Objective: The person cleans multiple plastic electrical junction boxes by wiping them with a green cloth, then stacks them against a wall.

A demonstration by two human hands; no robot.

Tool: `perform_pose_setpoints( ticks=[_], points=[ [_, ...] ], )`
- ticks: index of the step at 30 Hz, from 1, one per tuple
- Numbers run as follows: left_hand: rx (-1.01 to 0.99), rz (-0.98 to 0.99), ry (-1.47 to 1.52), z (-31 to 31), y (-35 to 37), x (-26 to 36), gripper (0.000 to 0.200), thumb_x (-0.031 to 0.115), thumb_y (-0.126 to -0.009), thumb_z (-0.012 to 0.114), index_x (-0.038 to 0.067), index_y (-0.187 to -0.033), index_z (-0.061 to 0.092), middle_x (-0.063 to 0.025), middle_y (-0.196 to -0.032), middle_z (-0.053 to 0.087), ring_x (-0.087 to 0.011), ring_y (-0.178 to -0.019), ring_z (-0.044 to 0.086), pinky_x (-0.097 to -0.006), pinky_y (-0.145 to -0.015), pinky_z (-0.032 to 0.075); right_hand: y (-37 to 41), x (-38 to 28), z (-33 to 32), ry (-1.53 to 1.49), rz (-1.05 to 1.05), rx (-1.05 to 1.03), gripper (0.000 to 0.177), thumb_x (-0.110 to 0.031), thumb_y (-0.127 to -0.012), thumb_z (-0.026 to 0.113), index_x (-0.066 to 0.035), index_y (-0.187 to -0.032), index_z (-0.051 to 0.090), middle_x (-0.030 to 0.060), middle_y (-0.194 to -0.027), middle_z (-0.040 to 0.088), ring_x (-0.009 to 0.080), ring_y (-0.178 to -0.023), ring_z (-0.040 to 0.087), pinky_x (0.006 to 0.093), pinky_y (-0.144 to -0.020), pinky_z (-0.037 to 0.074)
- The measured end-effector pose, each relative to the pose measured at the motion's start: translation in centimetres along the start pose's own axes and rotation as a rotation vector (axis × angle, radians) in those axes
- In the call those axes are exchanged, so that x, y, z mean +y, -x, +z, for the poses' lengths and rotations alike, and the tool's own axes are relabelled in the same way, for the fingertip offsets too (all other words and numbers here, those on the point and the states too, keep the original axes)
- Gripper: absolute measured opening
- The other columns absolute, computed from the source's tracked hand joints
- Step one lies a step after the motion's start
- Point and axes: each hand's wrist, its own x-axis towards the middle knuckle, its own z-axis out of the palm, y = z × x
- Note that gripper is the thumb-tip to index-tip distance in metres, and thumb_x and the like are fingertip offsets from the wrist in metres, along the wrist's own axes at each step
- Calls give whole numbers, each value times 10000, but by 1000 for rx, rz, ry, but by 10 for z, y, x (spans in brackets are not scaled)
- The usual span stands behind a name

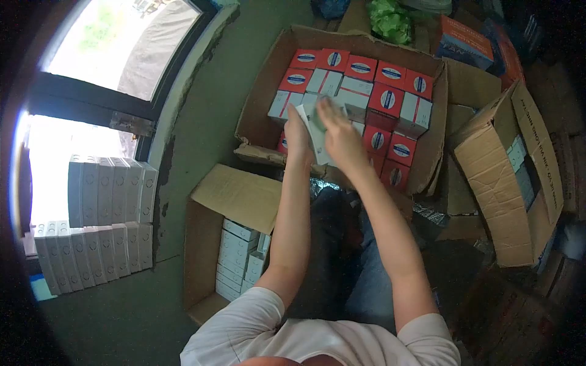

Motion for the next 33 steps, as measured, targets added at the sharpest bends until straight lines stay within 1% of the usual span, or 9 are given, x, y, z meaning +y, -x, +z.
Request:
perform_pose_setpoints(
  ticks=[5, 8, 12, 17, 20, 23, 26, 29, 33],
  points=[
    [143, 86, 313, -14, -7, 7, 629, 501, -1030, 282, -39, -1101, 596, -121, -1031, 657, -222, -905, 633, -340, -794, 499, 3, -7, 3, -140, -71, -239, 631, 91, -768, 429, -59, -1378, 481, 175, -1394, 477, 311, -1306, 447, 402, -1087, 391],
    [69, 119, 176, -11, -9, 4, 631, 511, -1028, 287, -33, -1082, 602, -113, -1017, 657, -215, -898, 631, -326, -781, 498, 0, 9, 3, -7, 113, -149, 620, 85, -770, 428, -37, -1376, 474, 184, -1397, 472, 313, -1309, 443, 402, -1089, 390],
    [119, 133, 181, -7, -13, -8, 643, 530, -1023, 291, -25, -1041, 615, -94, -988, 660, -195, -872, 626, -318, -785, 490, 2, -18, 1, -178, -17, -73, 580, 67, -791, 433, -12, -1363, 482, 186, -1400, 474, 325, -1322, 429, 409, -1089, 381],
    [199, 176, 383, -17, -5, 9, 667, 528, -1028, 175, 3, -1308, 477, -138, -1301, 546, -293, -1190, 538, -417, -986, 442, 8, -19, -3, -114, 53, -258, 593, 83, -793, 441, -27, -1376, 469, 173, -1414, 460, 296, -1331, 422, 399, -1105, 374],
    [179, 191, 393, -13, -5, 9, 669, 525, -1029, 167, 0, -1319, 462, -141, -1311, 536, -291, -1200, 525, -419, -999, 429, 4, -20, -3, -34, 77, -123, 544, 68, -813, 437, -17, -1346, 502, 160, -1401, 485, 297, -1327, 432, 414, -1091, 387],
    [153, 192, 340, -16, -8, 3, 670, 528, -1028, 161, 8, -1344, 441, -144, -1339, 508, -291, -1212, 510, -425, -1008, 418, 7, -29, -5, -49, -90, -115, 551, 79, -805, 444, -26, -1342, 510, 141, -1401, 493, 293, -1323, 439, 414, -1066, 418],
    [273, 116, 381, -26, -13, 2, 668, 533, -1026, 159, 21, -1361, 425, -144, -1362, 481, -287, -1223, 496, -430, -1012, 414, 18, -31, -12, -96, -153, -266, 554, 80, -801, 444, -39, -1336, 522, 123, -1409, 490, 289, -1324, 440, 410, -1061, 426],
    [245, 151, 514, -23, -9, 6, 650, 523, -1028, 147, 44, -1375, 417, -126, -1382, 469, -291, -1246, 480, -430, -1031, 401, 14, -28, -20, -43, -16, -277, 563, 88, -795, 436, -60, -1328, 538, 98, -1406, 498, 285, -1323, 444, 417, -1072, 417],
    [165, 157, 550, -23, -12, 4, 632, 504, -1032, 137, 61, -1371, 434, -109, -1387, 475, -297, -1245, 486, -429, -1038, 404, 13, -23, -15, 20, -56, -169, 576, 83, -797, 438, -93, -1337, 539, 73, -1406, 500, 283, -1325, 441, 419, -1079, 414]
  ],
)
